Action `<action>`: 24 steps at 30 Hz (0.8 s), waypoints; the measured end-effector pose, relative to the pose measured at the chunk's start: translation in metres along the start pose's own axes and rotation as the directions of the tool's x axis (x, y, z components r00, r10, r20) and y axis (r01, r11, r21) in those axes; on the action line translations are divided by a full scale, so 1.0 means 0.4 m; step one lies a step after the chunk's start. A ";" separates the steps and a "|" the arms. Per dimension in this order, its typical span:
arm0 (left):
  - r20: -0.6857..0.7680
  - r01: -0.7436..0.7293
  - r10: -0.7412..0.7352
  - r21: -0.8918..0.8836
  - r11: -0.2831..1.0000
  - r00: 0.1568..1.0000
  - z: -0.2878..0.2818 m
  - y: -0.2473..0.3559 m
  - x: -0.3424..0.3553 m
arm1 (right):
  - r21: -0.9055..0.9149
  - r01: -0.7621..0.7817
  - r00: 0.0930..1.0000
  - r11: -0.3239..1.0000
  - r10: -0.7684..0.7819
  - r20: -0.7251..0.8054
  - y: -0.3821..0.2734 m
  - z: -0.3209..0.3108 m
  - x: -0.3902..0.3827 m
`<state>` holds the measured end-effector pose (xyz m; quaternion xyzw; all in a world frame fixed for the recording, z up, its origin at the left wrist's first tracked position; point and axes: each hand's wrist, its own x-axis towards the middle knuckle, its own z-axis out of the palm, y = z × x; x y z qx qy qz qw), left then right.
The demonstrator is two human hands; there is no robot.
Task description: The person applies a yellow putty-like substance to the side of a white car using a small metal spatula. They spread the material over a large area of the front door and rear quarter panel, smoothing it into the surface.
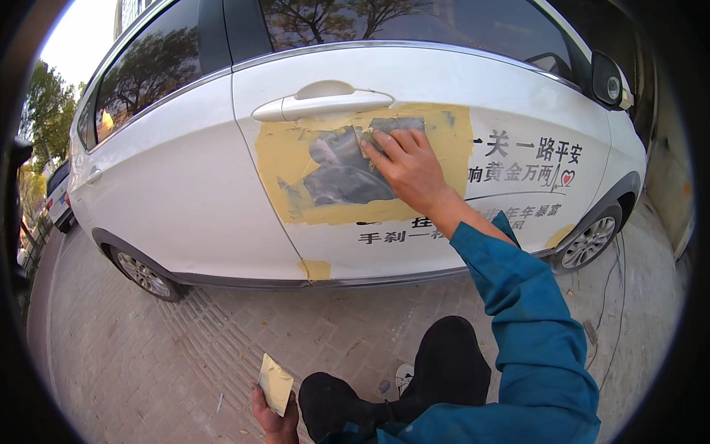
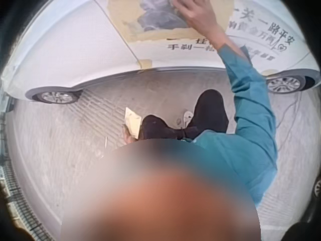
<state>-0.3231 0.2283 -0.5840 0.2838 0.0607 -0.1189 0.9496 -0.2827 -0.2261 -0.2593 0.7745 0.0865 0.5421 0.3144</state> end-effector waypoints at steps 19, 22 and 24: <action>0.011 0.029 -0.029 0.001 1.000 1.000 -0.011 -0.005 -0.007 | 0.028 -0.058 0.997 0.998 0.060 -0.056 -0.040 0.007 0.004; 0.035 0.022 -0.021 -0.011 1.000 0.999 -0.021 0.001 -0.007 | 0.041 -0.034 0.999 0.999 0.034 -0.017 -0.056 -0.010 -0.022; 0.007 0.026 -0.026 -0.030 0.999 1.000 -0.025 0.002 -0.006 | 0.071 -0.023 0.999 0.997 0.025 -0.029 -0.058 -0.030 -0.022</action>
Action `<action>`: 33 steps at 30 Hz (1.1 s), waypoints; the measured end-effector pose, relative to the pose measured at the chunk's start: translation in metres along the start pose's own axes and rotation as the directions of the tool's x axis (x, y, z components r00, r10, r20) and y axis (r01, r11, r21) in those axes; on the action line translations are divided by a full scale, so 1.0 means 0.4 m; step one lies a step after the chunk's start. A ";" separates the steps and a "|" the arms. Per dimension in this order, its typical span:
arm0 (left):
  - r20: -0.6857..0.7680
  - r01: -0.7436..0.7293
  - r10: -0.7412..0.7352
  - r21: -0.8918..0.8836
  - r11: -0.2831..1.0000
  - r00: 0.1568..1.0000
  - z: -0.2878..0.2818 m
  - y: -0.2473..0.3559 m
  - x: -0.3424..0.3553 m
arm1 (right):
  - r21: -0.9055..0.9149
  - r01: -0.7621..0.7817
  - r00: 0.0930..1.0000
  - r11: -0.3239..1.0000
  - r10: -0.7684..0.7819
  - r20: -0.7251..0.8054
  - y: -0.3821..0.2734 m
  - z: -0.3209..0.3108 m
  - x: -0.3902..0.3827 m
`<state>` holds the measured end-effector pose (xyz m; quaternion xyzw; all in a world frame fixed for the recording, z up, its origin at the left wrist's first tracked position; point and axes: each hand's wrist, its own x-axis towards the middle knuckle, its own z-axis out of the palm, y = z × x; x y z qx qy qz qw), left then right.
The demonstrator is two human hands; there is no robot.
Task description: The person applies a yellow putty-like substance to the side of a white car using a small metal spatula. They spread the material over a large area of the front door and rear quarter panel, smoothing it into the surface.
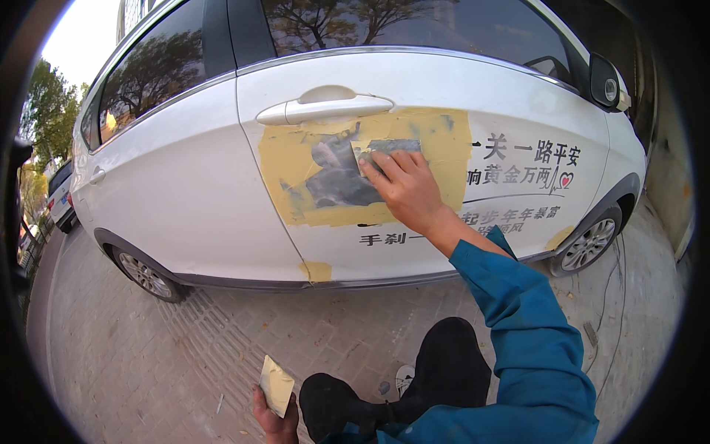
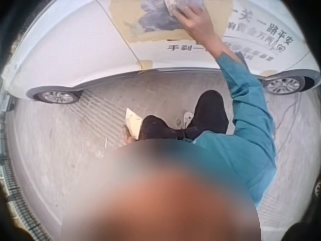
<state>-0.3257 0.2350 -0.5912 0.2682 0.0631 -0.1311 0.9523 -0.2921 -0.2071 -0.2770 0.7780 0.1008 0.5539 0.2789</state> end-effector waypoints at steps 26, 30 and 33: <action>0.042 0.053 -0.054 0.022 0.998 0.998 0.042 -0.012 0.003 | 0.178 -0.194 0.981 0.965 0.188 0.055 -0.080 -0.032 0.085; 0.132 0.038 -0.045 0.058 0.998 0.990 0.109 -0.011 0.012 | 0.720 -0.396 0.895 0.570 0.416 0.163 -0.204 -0.083 0.000; 0.209 0.012 -0.032 0.095 0.995 0.977 0.171 -0.019 0.024 | 0.791 -0.610 0.714 0.031 0.453 0.533 -0.357 -0.170 -0.080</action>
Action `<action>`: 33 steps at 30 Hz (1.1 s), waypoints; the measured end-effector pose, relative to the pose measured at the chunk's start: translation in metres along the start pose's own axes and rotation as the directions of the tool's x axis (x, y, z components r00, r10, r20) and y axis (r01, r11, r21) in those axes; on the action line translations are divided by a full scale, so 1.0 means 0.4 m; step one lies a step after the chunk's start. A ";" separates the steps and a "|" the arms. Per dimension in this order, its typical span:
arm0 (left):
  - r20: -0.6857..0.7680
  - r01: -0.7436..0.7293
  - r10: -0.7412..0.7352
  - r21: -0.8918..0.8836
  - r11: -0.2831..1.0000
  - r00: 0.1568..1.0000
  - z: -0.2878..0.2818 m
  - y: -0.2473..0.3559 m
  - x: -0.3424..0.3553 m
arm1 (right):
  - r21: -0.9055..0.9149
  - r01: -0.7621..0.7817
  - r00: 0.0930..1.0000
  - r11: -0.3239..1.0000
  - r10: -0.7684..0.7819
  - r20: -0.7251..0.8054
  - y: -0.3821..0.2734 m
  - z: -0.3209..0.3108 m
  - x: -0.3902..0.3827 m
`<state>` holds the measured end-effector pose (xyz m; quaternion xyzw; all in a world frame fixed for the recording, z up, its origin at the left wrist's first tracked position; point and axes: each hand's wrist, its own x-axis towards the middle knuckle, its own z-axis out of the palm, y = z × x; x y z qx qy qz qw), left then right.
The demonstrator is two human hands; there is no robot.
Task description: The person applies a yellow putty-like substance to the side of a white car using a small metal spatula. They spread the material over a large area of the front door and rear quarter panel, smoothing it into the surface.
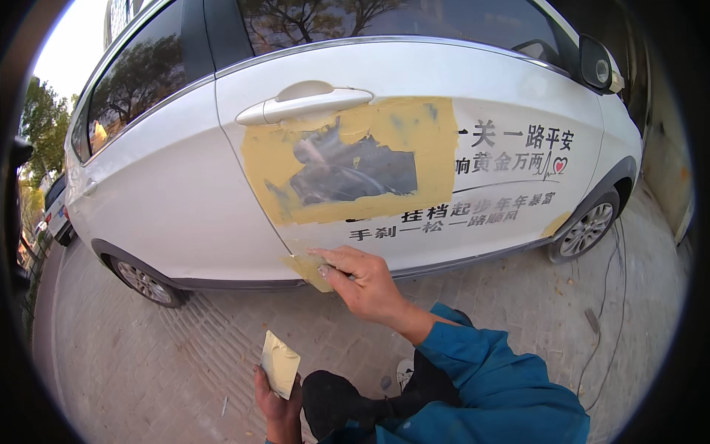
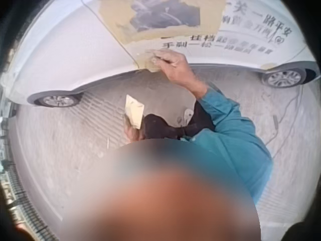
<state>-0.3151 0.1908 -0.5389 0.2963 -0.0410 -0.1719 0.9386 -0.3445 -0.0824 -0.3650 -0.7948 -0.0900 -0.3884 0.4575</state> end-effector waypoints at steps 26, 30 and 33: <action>-0.030 0.038 -0.041 -0.090 0.995 0.999 -0.001 -0.038 0.006 | -0.944 0.297 0.738 0.146 -0.662 0.130 0.062 -0.282 0.299; -0.040 0.046 -0.049 -0.077 0.996 0.998 -0.003 -0.035 0.004 | -0.948 0.282 0.776 0.148 -0.616 0.134 0.125 -0.269 0.301; -0.043 0.039 -0.043 -0.082 0.996 0.998 -0.006 -0.033 0.008 | -0.949 0.268 0.802 0.164 -0.584 0.125 0.172 -0.259 0.262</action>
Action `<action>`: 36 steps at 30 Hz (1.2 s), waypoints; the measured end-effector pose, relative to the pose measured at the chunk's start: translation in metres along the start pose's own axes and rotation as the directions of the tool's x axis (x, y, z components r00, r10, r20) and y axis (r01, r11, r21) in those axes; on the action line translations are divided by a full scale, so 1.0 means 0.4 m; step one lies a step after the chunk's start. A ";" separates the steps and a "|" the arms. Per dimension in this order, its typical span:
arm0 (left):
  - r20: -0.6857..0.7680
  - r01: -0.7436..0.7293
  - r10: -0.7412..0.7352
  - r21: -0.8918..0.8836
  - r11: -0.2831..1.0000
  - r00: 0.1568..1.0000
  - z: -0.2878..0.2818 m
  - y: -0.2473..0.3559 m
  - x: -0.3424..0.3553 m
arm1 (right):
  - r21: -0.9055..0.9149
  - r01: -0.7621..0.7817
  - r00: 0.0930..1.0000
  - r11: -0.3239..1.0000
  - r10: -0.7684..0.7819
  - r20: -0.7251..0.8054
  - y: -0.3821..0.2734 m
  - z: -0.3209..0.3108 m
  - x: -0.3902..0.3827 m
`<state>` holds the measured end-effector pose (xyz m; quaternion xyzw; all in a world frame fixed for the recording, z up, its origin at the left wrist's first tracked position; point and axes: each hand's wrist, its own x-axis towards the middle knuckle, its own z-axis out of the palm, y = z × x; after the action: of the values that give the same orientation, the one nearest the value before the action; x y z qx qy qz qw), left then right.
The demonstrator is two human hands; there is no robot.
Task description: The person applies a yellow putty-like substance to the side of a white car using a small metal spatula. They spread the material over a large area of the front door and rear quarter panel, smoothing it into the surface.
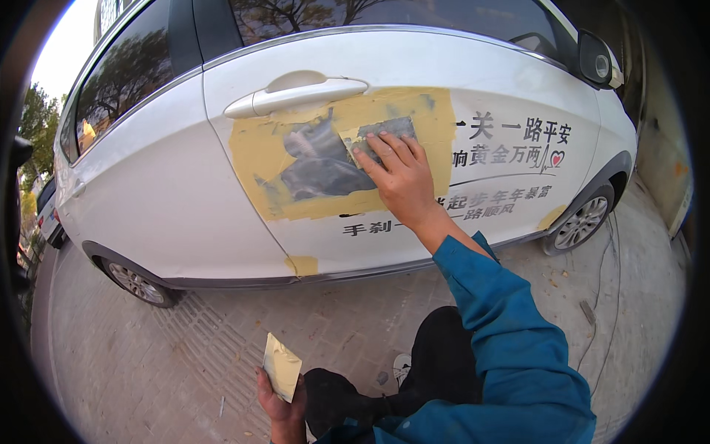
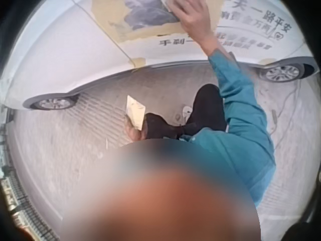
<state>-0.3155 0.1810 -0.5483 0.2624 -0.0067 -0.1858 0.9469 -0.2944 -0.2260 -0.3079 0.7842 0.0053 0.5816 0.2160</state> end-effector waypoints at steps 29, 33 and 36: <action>0.082 0.024 -0.027 0.032 0.999 0.996 0.051 0.007 -0.014 | 0.109 -0.053 0.994 0.993 0.041 0.105 -0.111 -0.006 -0.122; 0.084 -0.007 0.001 0.072 0.997 0.996 0.094 0.011 -0.001 | 0.491 -0.339 0.937 0.802 0.245 0.248 -0.180 -0.074 -0.171; 0.107 -0.038 0.025 0.122 0.992 0.994 0.111 0.000 0.013 | 0.693 -0.678 0.711 0.246 0.462 0.531 -0.288 -0.185 -0.204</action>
<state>-0.3156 0.1569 -0.5104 0.3102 -0.0722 -0.1835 0.9300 -0.3604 -0.1180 -0.4051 0.7852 -0.0176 0.4451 -0.4302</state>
